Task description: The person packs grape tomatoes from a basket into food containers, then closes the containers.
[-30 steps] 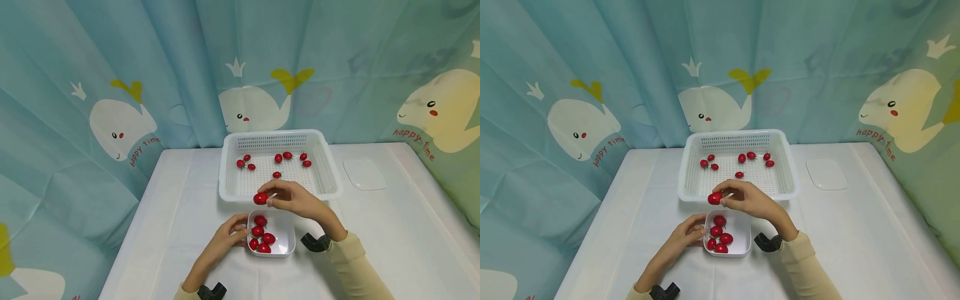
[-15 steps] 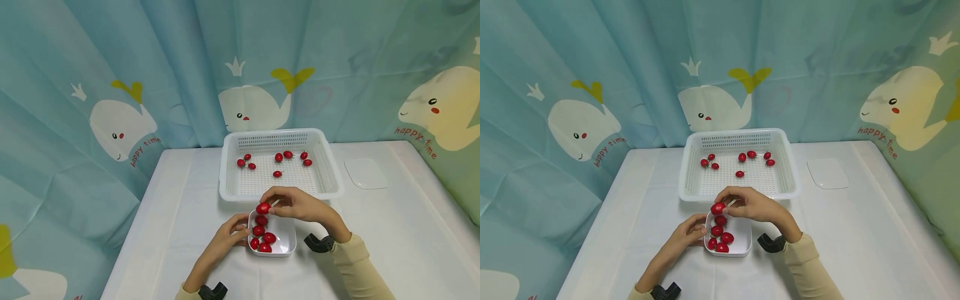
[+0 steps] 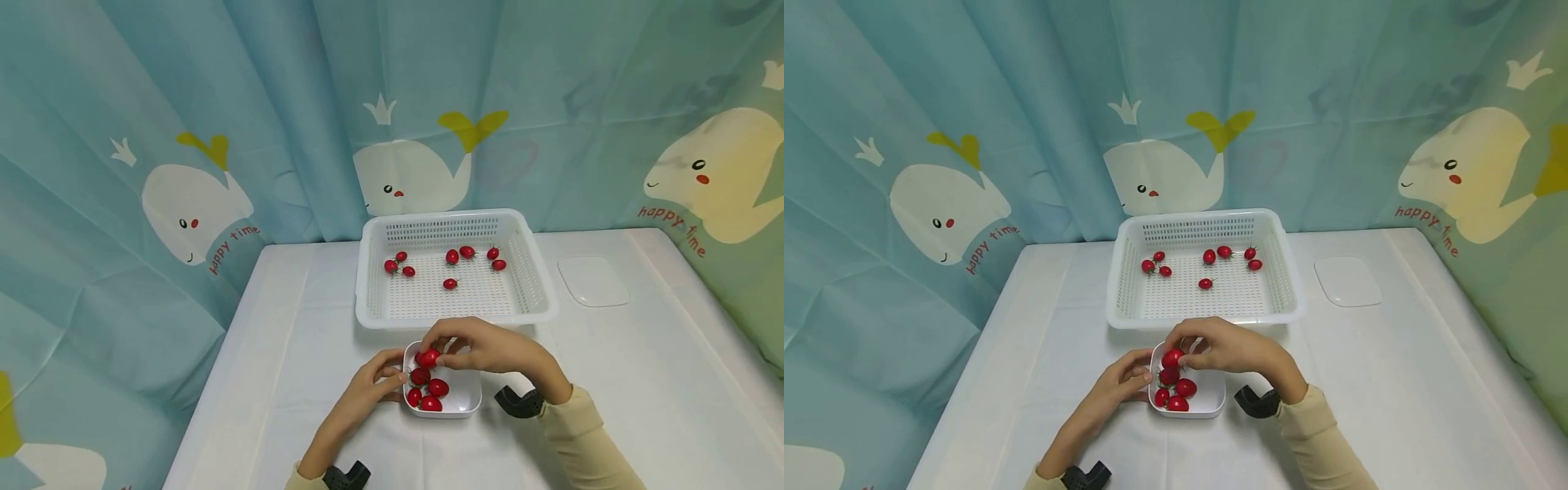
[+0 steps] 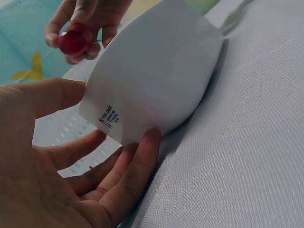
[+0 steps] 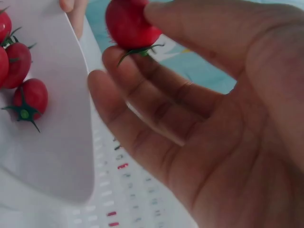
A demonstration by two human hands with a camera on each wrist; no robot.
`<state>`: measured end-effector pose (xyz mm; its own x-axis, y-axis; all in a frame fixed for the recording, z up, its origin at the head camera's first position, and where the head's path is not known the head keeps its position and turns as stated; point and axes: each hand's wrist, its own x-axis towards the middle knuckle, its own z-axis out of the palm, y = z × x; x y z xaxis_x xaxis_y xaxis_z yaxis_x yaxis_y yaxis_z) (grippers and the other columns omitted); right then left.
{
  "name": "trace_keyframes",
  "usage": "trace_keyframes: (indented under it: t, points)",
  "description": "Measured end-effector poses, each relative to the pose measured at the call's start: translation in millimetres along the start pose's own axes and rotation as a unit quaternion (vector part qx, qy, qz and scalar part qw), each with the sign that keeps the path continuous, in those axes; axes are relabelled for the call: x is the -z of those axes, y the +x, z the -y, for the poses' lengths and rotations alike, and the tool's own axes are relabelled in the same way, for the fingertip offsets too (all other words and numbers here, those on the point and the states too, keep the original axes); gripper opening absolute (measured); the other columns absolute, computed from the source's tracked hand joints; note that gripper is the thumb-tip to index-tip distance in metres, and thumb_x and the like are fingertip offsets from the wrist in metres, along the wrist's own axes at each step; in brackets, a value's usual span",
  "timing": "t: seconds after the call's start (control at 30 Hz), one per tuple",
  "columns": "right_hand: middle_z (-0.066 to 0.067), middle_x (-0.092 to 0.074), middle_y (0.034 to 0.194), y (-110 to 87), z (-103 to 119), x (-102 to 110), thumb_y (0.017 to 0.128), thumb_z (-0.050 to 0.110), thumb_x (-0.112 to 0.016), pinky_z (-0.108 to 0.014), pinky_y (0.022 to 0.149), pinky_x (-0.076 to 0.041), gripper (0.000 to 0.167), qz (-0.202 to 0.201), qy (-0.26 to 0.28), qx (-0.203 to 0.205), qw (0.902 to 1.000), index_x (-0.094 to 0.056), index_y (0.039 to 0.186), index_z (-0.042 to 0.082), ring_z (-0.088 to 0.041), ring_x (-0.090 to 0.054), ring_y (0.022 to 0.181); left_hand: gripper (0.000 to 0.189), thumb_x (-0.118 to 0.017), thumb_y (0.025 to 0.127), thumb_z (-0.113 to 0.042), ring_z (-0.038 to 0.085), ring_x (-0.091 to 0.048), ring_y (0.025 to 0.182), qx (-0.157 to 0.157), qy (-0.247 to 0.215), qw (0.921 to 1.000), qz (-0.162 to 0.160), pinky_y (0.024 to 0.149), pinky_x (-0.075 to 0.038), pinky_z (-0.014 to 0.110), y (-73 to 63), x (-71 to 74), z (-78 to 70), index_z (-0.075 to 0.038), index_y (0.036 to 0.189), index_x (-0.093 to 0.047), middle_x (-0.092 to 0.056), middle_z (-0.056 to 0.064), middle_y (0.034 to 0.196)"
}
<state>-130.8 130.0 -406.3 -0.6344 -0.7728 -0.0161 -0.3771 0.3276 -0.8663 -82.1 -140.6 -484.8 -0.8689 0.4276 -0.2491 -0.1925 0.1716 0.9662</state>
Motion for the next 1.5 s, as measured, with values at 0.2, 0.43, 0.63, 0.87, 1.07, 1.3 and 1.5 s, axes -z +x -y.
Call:
trace_keyframes:
  t: [0.2, 0.43, 0.63, 0.87, 1.07, 1.3, 1.5]
  points:
    - [0.007, -0.072, 0.117, 3.7, -1.7, -8.0, 0.1, 0.016, -0.07, -0.028, 0.094, -0.06, 0.022, 0.027, -0.025, -0.026, 0.999, -0.069, 0.121, 0.023, -0.007, -0.068, 0.103, 0.054, -0.065, 0.103, -0.025, 0.023, -0.065, 0.116, -0.007, -0.005, 1.0, 0.004, 0.088, -0.064, 0.031, 0.4, 1.0, 1.5, -0.004, 0.15, -0.049, -0.068, 0.023, 0.121]
    - [0.009, -0.069, 0.107, 7.3, -3.3, -13.1, 0.098, 0.013, -0.07, -0.024, 0.089, -0.06, 0.018, 0.052, -0.049, -0.044, 0.9965, -0.068, 0.113, 0.021, -0.005, -0.065, 0.097, 0.054, -0.065, 0.103, -0.026, 0.02, -0.064, 0.113, -0.008, -0.008, 0.9999, 0.005, 0.087, -0.064, 0.029, 0.9, 1.9, 3.9, -0.006, 0.151, -0.049, -0.067, 0.022, 0.123]
    - [0.011, -0.067, 0.1, 10.7, -7.7, -18.8, 0.095, 0.01, -0.072, -0.022, 0.086, -0.058, 0.018, 0.056, -0.066, -0.061, 0.9944, -0.068, 0.11, 0.021, -0.006, -0.064, 0.093, 0.054, -0.065, 0.103, -0.026, 0.019, -0.064, 0.112, -0.007, -0.006, 0.9999, 0.005, 0.087, -0.064, 0.029, 1.3, 2.1, 3.9, -0.006, 0.151, -0.049, -0.067, 0.024, 0.122]
    - [0.012, -0.066, 0.095, 14.4, -11.4, -24.7, 0.094, 0.011, -0.075, -0.02, 0.082, -0.057, 0.016, 0.058, -0.059, -0.075, 0.9938, -0.068, 0.105, 0.02, -0.004, -0.062, 0.088, 0.054, -0.064, 0.103, -0.025, 0.023, -0.064, 0.114, -0.006, 0.006, 1.0, 0.004, 0.088, -0.064, 0.03, 0.2, 1.3, 1.0, -0.004, 0.151, -0.048, -0.067, 0.024, 0.123]
    - [0.011, -0.065, 0.092, 16.5, -13.1, -26.9, 0.093, 0.009, -0.076, -0.02, 0.078, -0.056, 0.014, 0.058, -0.07, -0.072, 0.9933, -0.068, 0.103, 0.017, -0.003, -0.06, 0.084, 0.055, -0.065, 0.103, -0.024, 0.025, -0.064, 0.117, -0.006, 0.0, 1.0, 0.005, 0.088, -0.064, 0.031, 0.1, 0.5, 0.1, -0.004, 0.151, -0.048, -0.066, 0.024, 0.123]
    - [0.009, -0.063, 0.087, 18.2, -11.2, -29.4, 0.09, 0.009, -0.079, -0.019, 0.072, -0.052, 0.015, 0.059, -0.094, -0.084, 0.9903, -0.068, 0.097, 0.016, -0.003, -0.054, 0.08, 0.053, -0.064, 0.104, -0.021, 0.028, -0.064, 0.118, -0.007, 0.001, 1.0, 0.003, 0.088, -0.065, 0.031, 0.3, 0.2, 0.3, -0.003, 0.151, -0.048, -0.067, 0.024, 0.121]
    - [0.007, -0.062, 0.086, 18.5, -6.5, -32.5, 0.088, 0.009, -0.082, -0.02, 0.073, -0.051, 0.017, 0.048, -0.123, -0.104, 0.9858, -0.068, 0.093, 0.016, -0.006, -0.053, 0.082, 0.053, -0.064, 0.103, -0.022, 0.026, -0.064, 0.117, -0.006, -0.002, 1.0, 0.004, 0.088, -0.064, 0.03, -0.2, 0.2, 0.2, -0.003, 0.151, -0.048, -0.067, 0.025, 0.122]
